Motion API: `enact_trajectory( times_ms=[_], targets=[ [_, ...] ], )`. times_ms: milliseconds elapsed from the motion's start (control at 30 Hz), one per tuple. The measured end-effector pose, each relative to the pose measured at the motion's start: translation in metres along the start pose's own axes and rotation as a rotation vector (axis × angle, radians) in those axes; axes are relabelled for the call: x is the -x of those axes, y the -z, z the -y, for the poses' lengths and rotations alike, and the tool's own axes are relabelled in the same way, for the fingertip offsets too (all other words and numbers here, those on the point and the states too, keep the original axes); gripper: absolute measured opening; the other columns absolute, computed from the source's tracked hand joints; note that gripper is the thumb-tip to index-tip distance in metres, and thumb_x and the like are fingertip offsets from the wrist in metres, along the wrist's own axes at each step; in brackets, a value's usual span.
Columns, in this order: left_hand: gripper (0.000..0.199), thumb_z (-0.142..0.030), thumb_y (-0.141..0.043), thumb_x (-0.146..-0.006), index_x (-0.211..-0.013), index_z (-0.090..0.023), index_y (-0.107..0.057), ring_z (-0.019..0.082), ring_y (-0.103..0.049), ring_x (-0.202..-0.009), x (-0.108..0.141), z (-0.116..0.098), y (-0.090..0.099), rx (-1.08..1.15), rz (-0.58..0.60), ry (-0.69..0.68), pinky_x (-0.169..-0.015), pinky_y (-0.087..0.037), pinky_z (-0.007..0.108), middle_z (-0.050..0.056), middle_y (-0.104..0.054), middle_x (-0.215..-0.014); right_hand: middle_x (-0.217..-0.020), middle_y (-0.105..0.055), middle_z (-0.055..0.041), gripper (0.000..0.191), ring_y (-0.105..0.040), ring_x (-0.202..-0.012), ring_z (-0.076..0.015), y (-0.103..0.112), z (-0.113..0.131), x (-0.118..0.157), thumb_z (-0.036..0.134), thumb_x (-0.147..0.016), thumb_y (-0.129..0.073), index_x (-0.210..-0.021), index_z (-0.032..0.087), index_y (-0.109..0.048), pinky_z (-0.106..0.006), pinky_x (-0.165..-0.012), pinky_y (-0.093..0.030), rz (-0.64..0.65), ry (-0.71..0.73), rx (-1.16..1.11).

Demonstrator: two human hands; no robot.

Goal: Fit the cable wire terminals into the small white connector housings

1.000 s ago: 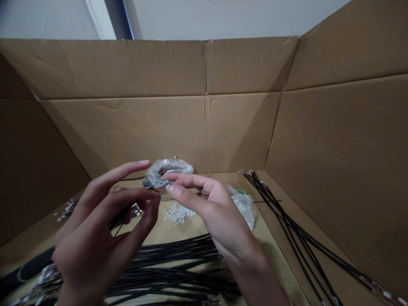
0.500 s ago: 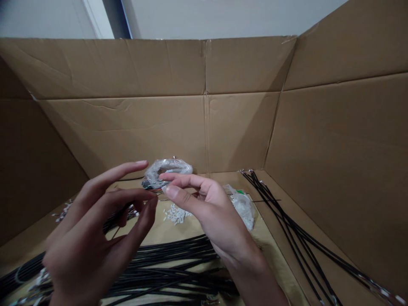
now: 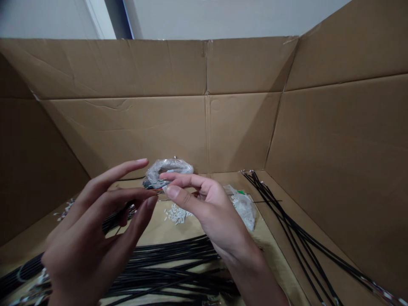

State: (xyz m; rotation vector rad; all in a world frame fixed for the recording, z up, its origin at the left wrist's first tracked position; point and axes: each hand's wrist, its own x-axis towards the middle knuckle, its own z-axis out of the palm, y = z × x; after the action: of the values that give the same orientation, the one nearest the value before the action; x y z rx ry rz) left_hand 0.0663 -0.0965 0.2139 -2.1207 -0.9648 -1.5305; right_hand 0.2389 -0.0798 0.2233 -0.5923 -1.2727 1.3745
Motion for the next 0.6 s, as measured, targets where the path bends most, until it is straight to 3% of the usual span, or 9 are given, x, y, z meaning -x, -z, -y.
enact_trajectory(
  times_ms=[233, 333, 600],
  targets=[
    [0.017, -0.011, -0.064, -0.097, -0.107, -0.024, -0.068, 0.019, -0.076, -0.107, 0.0028, 0.0006, -0.0004, 0.004, -0.015, 0.005, -0.090, -0.064, 0.030, 0.005, -0.070, -0.137, -0.120, -0.083, -0.0020, 0.017, -0.076, -0.110, -0.0167, -0.0016, -0.0024, 0.0010, 0.035, -0.087, -0.084, -0.102, 0.028, -0.085, -0.029, -0.100, -0.058, -0.004, 0.008, 0.003],
    [0.018, -0.010, -0.064, -0.097, -0.107, -0.024, -0.067, 0.019, -0.078, -0.104, 0.0020, 0.0008, -0.0028, 0.003, -0.023, 0.008, -0.087, -0.065, 0.030, 0.005, -0.070, -0.136, -0.121, -0.083, -0.0028, 0.014, -0.075, -0.115, -0.0165, -0.0031, -0.0030, 0.0012, 0.034, -0.088, -0.083, -0.101, 0.027, -0.085, -0.027, -0.101, -0.057, -0.015, 0.024, 0.025],
    [0.018, -0.009, -0.064, -0.097, -0.106, -0.024, -0.067, 0.017, -0.077, -0.101, -0.0003, 0.0021, -0.0039, 0.006, -0.029, 0.010, -0.086, -0.064, 0.028, 0.005, -0.071, -0.135, -0.125, -0.081, -0.0024, 0.013, -0.074, -0.117, -0.0190, -0.0043, -0.0038, 0.0008, 0.035, -0.088, -0.083, -0.100, 0.030, -0.085, -0.032, -0.101, -0.057, -0.038, 0.048, 0.076]
  ],
)
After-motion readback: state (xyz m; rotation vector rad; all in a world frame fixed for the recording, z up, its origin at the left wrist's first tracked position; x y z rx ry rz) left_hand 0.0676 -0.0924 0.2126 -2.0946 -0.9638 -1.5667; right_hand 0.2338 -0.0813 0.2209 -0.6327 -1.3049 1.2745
